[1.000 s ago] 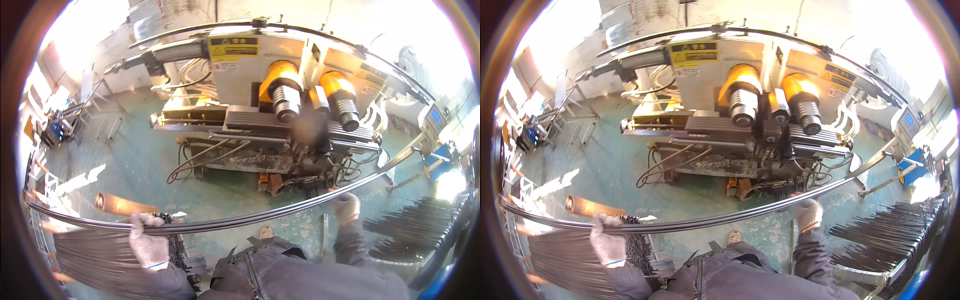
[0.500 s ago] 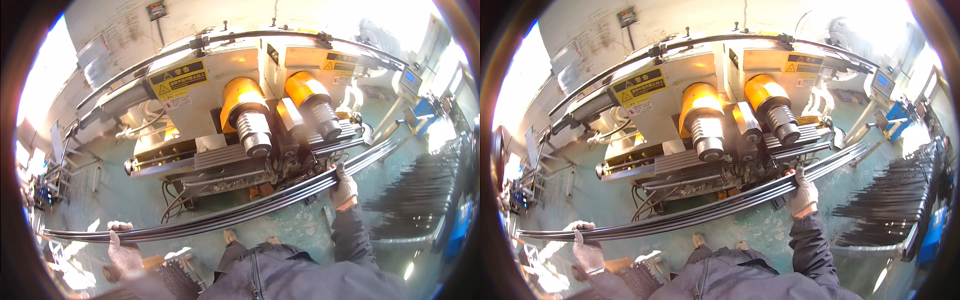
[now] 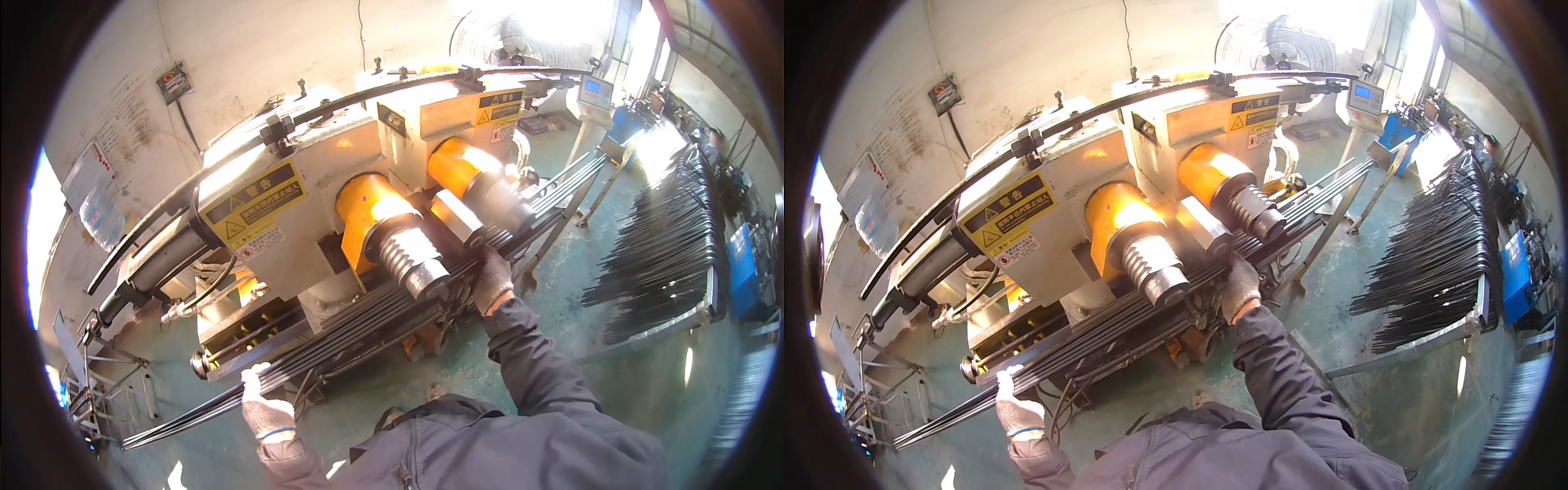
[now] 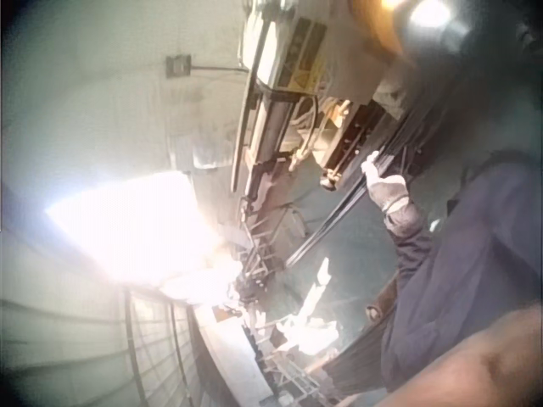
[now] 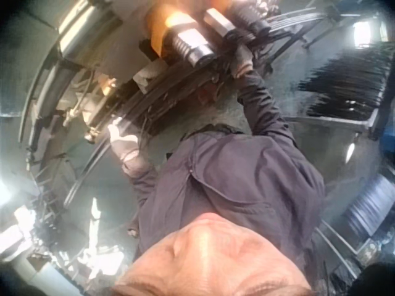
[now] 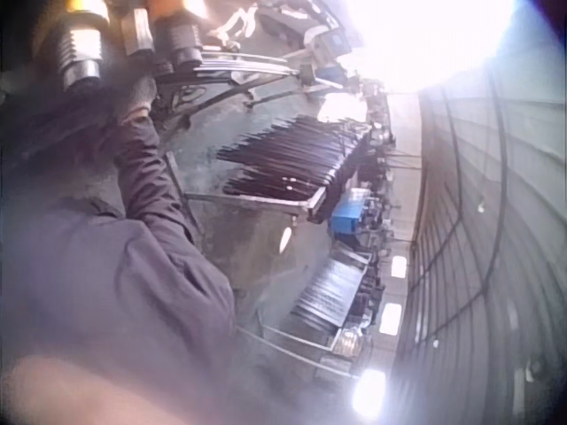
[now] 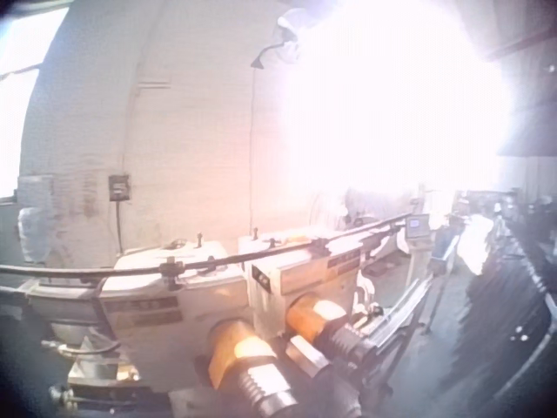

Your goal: The person repeatedly picks up bundles of long metal rods, feeds them into a bending machine, and removes the bent rods. The bent rods are stacked on a rack to the right of the machine.

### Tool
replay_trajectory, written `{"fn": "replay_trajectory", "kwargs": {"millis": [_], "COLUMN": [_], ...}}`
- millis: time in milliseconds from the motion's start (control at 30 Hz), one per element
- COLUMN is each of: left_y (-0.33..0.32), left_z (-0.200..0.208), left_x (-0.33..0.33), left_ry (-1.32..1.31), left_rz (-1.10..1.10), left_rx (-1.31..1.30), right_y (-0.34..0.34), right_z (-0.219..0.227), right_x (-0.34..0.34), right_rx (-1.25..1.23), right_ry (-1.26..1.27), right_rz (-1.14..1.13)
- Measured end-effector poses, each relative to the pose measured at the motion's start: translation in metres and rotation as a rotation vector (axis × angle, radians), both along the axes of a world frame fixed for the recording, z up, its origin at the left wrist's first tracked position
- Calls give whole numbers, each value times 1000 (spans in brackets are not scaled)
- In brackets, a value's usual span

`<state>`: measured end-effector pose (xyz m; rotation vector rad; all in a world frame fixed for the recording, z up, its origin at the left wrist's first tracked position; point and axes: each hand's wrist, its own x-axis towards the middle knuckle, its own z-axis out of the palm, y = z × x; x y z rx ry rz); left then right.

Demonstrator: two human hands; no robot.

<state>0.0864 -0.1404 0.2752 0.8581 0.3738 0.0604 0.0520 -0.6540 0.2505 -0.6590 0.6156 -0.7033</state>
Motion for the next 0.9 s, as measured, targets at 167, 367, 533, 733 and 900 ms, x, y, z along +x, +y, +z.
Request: {"fn": "replay_trajectory", "kwargs": {"millis": [167,367,533,733,900], "left_y": [-46,-2,42,-17,-29], "left_z": [3,8,-18,-49,-32], "left_x": [5,19,46,35,30], "left_ry": [166,-85,-156,-131,-12], "left_rz": [-174,-144,-89,-158,-90], "left_rx": [15,-15,-3,20,-32], "right_y": [-16,-39,-19,9,18], "right_z": [-41,-58,-44,-26,-42], "right_x": [24,20,17,8,-26], "right_rx": [-256,-1852,-1206,-214,-400], "right_ry": [199,1088,711,354,307], "right_rz": [23,264,-12,-25,-94]}}
